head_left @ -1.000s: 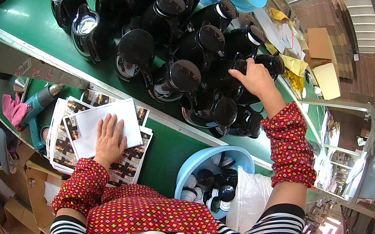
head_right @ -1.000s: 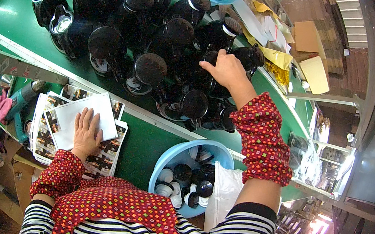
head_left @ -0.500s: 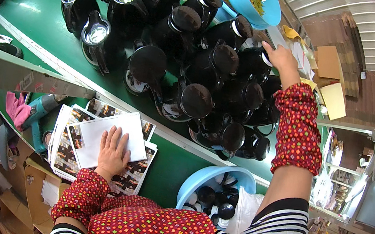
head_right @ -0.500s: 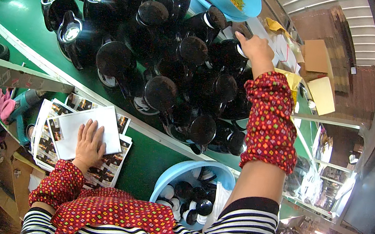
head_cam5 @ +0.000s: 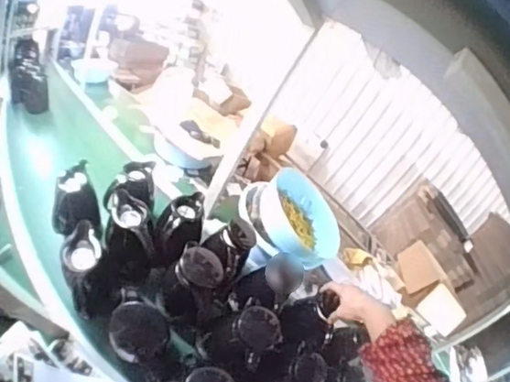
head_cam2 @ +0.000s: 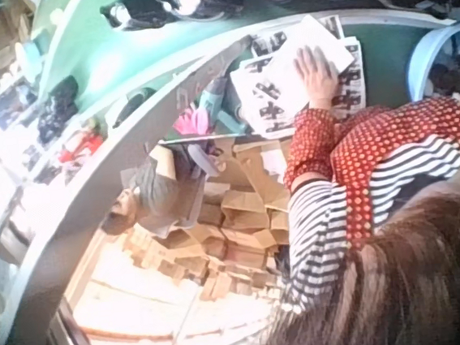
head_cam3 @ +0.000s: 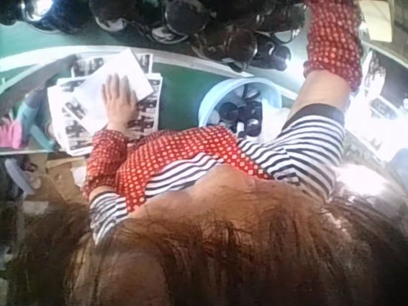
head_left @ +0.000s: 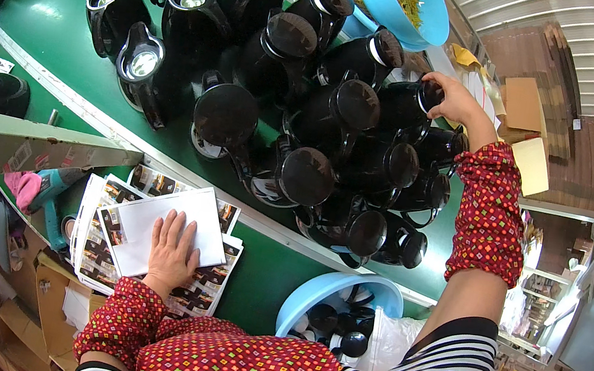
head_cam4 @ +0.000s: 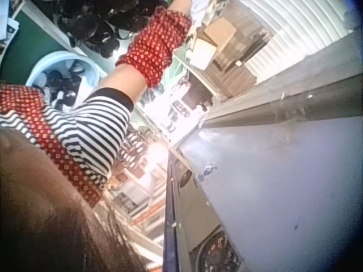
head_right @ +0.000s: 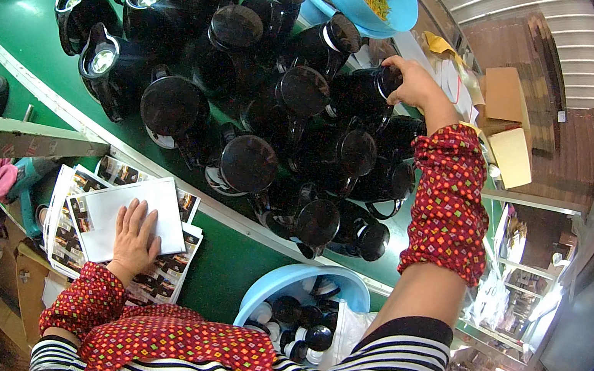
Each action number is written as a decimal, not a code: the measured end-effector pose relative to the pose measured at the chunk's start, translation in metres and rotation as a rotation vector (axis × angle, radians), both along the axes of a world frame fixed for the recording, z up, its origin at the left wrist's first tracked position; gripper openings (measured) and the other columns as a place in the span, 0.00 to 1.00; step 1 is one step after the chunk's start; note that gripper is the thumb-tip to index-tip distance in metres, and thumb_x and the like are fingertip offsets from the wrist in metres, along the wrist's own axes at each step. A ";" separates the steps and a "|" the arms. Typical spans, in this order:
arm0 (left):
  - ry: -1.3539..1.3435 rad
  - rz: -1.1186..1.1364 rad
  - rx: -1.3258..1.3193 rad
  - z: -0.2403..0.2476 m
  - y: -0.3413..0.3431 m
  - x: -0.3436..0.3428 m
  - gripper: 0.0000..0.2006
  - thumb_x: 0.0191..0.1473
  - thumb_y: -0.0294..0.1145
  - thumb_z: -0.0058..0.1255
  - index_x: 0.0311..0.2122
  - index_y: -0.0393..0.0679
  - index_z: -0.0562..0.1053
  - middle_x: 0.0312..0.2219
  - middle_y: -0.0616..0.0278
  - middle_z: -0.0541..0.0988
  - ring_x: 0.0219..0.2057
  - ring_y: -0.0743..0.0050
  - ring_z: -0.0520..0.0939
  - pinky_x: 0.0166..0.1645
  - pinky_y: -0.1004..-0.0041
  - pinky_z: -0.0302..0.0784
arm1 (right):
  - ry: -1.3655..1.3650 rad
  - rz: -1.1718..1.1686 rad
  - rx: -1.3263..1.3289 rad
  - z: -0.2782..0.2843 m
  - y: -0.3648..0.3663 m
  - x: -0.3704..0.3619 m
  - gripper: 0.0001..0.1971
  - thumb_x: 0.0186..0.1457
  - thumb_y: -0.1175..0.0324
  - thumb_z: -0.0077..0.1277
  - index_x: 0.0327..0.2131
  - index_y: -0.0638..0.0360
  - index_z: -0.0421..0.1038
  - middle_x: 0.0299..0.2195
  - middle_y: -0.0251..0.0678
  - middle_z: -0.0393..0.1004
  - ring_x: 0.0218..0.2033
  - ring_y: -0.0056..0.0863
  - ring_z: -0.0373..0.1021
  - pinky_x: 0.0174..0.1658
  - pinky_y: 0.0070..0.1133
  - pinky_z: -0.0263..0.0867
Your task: The person repeatedly picks black kettle bodies from a green workbench and screws on white lids taken from a blue basin. The person places the assembled kettles back on the bench and into a cardboard box. Another worker is visible nearby handling similar items.
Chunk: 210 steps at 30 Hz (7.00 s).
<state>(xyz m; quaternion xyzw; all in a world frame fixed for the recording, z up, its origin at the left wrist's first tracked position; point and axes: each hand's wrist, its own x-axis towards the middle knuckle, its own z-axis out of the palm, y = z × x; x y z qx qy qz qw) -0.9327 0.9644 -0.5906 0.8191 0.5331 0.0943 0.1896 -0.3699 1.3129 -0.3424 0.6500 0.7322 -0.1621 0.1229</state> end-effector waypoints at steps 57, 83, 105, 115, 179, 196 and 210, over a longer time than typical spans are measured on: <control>-0.055 0.019 0.001 0.007 0.002 0.001 0.30 0.56 0.42 0.51 0.64 0.44 0.67 0.66 0.46 0.62 0.72 0.46 0.54 0.75 0.46 0.40 | -0.014 -0.278 0.422 -0.022 0.017 -0.088 0.48 0.56 0.23 0.39 0.57 0.60 0.72 0.52 0.57 0.76 0.53 0.46 0.75 0.54 0.39 0.70; -0.038 0.012 -0.023 0.003 0.002 -0.001 0.30 0.57 0.43 0.50 0.64 0.45 0.67 0.67 0.46 0.60 0.72 0.47 0.52 0.76 0.46 0.37 | -0.029 -0.006 0.236 -0.010 0.037 -0.108 0.36 0.52 0.53 0.65 0.62 0.51 0.66 0.60 0.52 0.69 0.55 0.46 0.72 0.54 0.37 0.71; -0.064 0.006 -0.028 0.007 0.004 0.002 0.30 0.55 0.40 0.53 0.63 0.44 0.67 0.65 0.45 0.62 0.71 0.43 0.55 0.75 0.45 0.42 | -0.102 0.080 0.207 -0.018 0.034 -0.089 0.47 0.53 0.26 0.50 0.63 0.54 0.67 0.49 0.53 0.79 0.51 0.52 0.76 0.55 0.39 0.70; -0.045 0.008 -0.012 0.006 0.003 0.001 0.30 0.56 0.42 0.52 0.63 0.43 0.67 0.66 0.45 0.61 0.72 0.45 0.54 0.75 0.46 0.40 | -0.201 -0.094 0.107 -0.007 0.033 -0.114 0.37 0.56 0.34 0.54 0.56 0.56 0.74 0.50 0.56 0.78 0.53 0.48 0.75 0.54 0.38 0.70; -0.086 0.025 0.053 0.004 0.001 0.002 0.30 0.55 0.39 0.54 0.63 0.43 0.67 0.66 0.46 0.62 0.71 0.45 0.55 0.75 0.47 0.42 | -0.311 -0.141 -0.011 0.016 -0.098 -0.193 0.40 0.54 0.43 0.61 0.64 0.54 0.62 0.49 0.60 0.75 0.50 0.53 0.74 0.52 0.38 0.72; -0.036 0.015 0.051 0.004 -0.001 -0.001 0.30 0.58 0.43 0.50 0.64 0.43 0.67 0.66 0.46 0.61 0.72 0.47 0.53 0.76 0.49 0.39 | -0.219 -0.173 0.113 -0.009 -0.102 -0.187 0.45 0.55 0.30 0.52 0.44 0.77 0.74 0.42 0.62 0.79 0.47 0.53 0.77 0.51 0.39 0.73; -0.109 0.024 0.095 0.010 0.002 0.000 0.29 0.57 0.39 0.52 0.63 0.42 0.67 0.64 0.45 0.64 0.71 0.46 0.56 0.75 0.48 0.44 | -0.081 -0.002 -0.051 0.029 -0.206 -0.254 0.41 0.54 0.42 0.62 0.64 0.59 0.63 0.49 0.59 0.75 0.51 0.54 0.74 0.53 0.39 0.71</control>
